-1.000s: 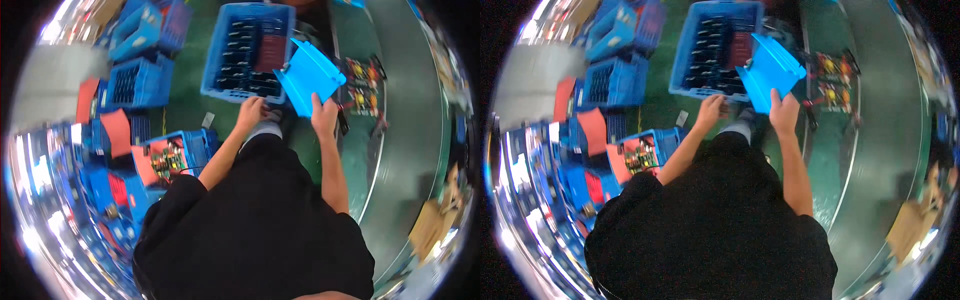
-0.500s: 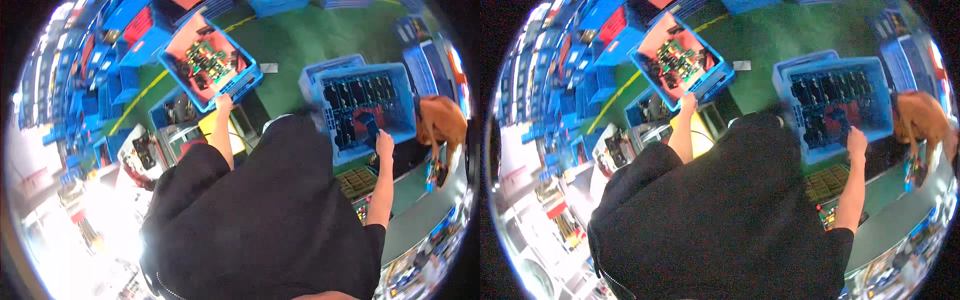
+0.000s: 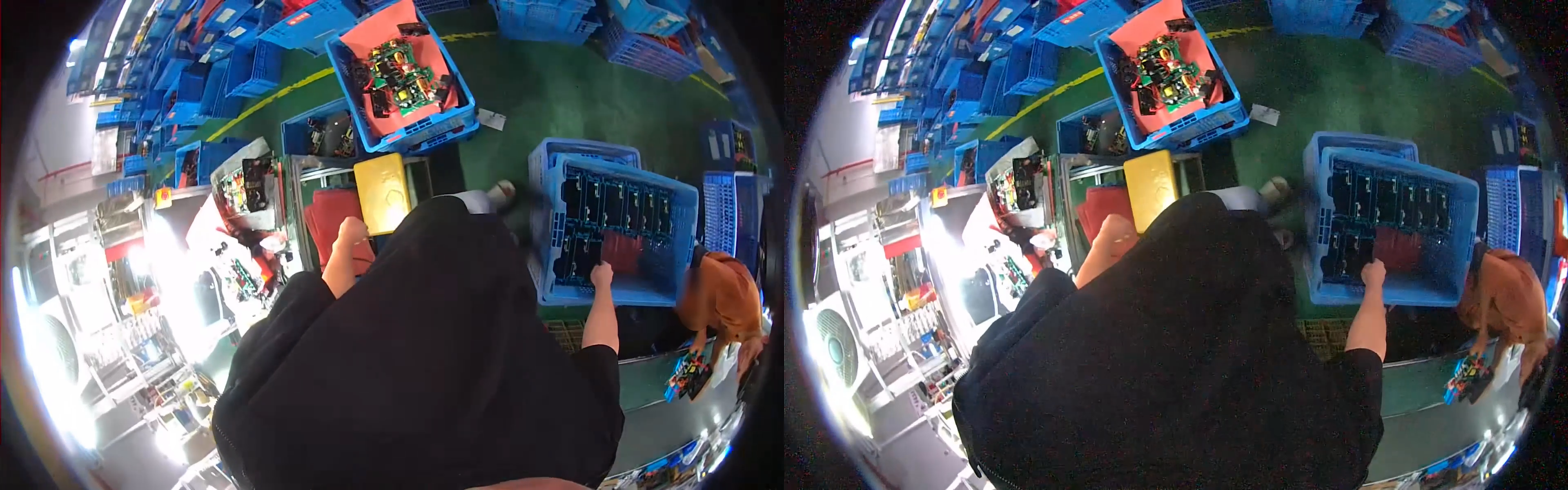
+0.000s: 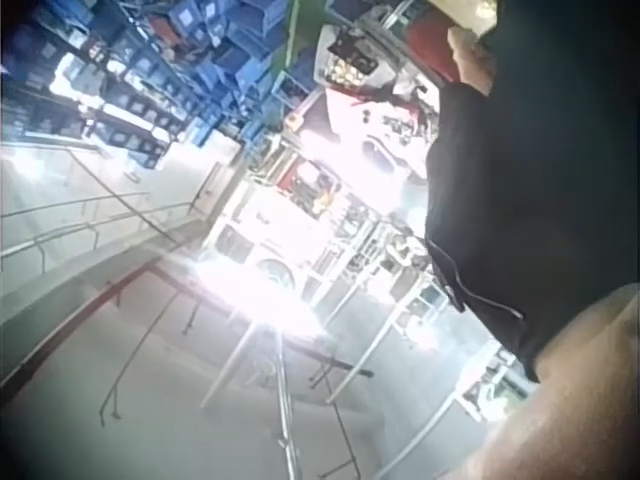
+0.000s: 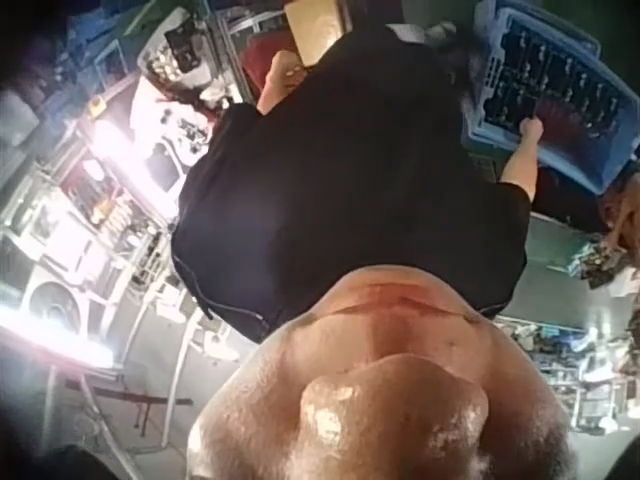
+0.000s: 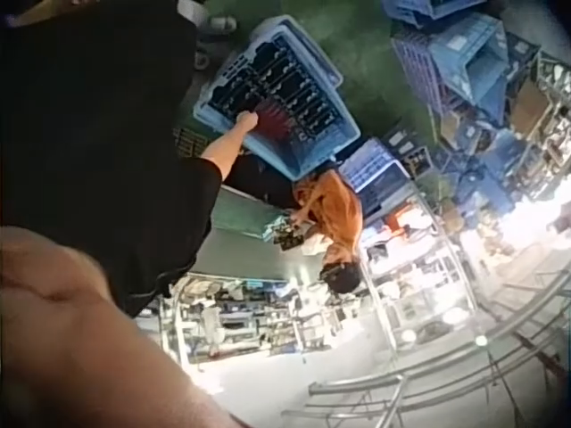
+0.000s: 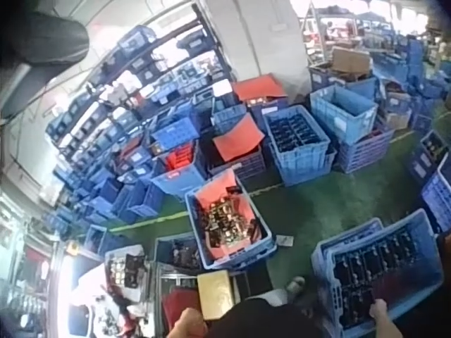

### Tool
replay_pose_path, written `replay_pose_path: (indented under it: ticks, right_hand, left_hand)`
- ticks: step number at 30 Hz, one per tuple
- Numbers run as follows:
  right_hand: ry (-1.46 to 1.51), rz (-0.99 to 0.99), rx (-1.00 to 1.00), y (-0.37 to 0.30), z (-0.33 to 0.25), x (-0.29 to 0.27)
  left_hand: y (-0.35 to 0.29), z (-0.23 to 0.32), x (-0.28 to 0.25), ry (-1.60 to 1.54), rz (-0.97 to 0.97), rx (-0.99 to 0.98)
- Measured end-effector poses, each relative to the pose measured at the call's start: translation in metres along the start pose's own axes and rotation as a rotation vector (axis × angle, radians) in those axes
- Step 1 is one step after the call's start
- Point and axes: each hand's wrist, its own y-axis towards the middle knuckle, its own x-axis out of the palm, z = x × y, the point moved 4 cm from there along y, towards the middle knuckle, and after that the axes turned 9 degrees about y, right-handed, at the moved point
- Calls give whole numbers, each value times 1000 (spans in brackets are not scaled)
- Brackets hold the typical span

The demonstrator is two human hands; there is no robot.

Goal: Applying adhesive or thermal paste to components on a circuit board using a brush on an assembly line.

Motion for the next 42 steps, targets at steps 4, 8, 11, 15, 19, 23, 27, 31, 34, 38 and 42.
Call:
replay_pose_path:
  ticks: [4, 8, 11, 15, 19, 23, 27, 31, 34, 38, 42]
  right_hand:
    - [126, 114, 82, -8, 0, -1]
    - [263, 422, 115, -52, 6, -21]
    - [252, 529, 163, -89, -35, -31]
    - [53, 658, 394, -116, -36, -53]
    - [111, 620, 67, -84, -175, -68]
    - [272, 593, -188, -81, -317, -100]
    - [468, 349, -573, -9, -417, -99]
    - [548, 66, -691, -24, -509, -63]
    - [534, -191, -715, -44, -541, -31]
    - [394, -573, -772, -102, -578, 39]
    - [105, -695, -1008, -159, -576, 81]
  left_hand:
    - [15, -50, -7, -208, 213, -6]
    - [87, -81, -48, -602, 328, -341]
    - [110, -116, -109, -932, 474, -580]
    - [190, -135, -184, -881, 546, -473]
    - [149, -179, -180, -1094, 686, -652]
    - [87, -193, -110, -1359, 652, -976]
    - [-21, -156, -7, -1495, 536, -1453]
    - [-102, -67, 41, -1455, 387, -1658]
    - [-126, 14, 51, -1704, 195, -1615]
    - [-154, 174, 104, -1683, -222, -1110]
    - [-171, 257, 114, -2289, -351, -1219]
